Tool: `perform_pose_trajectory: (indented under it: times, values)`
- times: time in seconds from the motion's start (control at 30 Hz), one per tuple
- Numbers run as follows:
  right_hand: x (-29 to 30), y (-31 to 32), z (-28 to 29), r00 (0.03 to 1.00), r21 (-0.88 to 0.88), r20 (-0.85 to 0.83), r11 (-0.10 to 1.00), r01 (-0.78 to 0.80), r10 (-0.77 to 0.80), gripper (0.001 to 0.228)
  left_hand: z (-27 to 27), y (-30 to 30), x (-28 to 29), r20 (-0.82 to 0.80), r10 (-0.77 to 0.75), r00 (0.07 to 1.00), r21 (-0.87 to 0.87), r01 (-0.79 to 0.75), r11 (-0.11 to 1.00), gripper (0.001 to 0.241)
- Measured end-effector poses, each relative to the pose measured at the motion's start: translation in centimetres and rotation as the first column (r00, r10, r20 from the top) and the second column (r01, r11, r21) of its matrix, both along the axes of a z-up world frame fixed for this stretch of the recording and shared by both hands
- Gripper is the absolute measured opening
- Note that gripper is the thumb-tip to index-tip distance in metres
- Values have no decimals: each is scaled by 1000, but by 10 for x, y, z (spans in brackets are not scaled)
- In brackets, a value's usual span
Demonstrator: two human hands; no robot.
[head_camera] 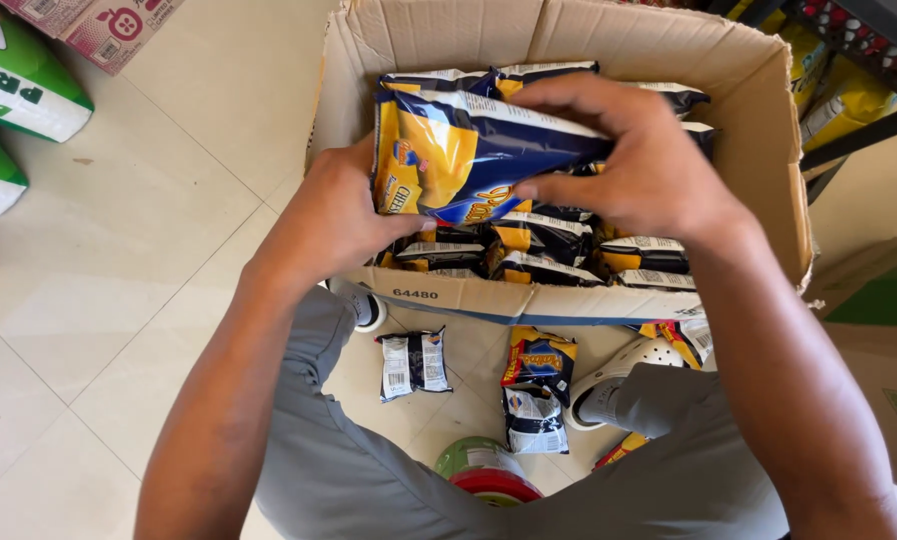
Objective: Organizing bags of chips into a cardboard box.
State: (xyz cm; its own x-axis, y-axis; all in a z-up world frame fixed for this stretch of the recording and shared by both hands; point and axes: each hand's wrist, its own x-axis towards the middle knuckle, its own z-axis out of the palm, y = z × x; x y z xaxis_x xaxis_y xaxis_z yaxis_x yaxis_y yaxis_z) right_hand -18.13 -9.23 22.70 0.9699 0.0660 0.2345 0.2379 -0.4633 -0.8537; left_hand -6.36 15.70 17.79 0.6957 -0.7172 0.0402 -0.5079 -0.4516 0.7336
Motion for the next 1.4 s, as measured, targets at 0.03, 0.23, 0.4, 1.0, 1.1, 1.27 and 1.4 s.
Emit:
perform_pose_trajectory:
  times: [0.03,0.23,0.4,1.0,1.1,1.27,1.4]
  values:
    - [6,-2,-12,1000,1,-2,1000,-3,3,60,-3,-1,3,-2,3,1000,1,-3,1000,60]
    - [41,4,-55,978,-241,-173,968,74,-118,59,-4,-1,23,85,11,996,192,-28,981,64]
    - [66,9,-95,999,-246,-50,969,-14,2,52,-12,1,43,182,-39,982,-17,43,999,64]
    - [77,3,-166,989,-440,-144,894,-85,24,44,-72,-51,76,96,-274,957,488,195,851,42]
    - [77,4,-169,982,-463,-186,881,-94,7,44,-82,-57,78,118,-309,944,515,209,832,35]
    - [79,7,-170,980,-660,-201,738,-138,4,43,-100,-68,77,138,-353,926,531,231,815,35]
    - [78,12,-170,985,-768,-167,622,-152,34,45,-111,-68,75,153,-367,917,568,223,792,35]
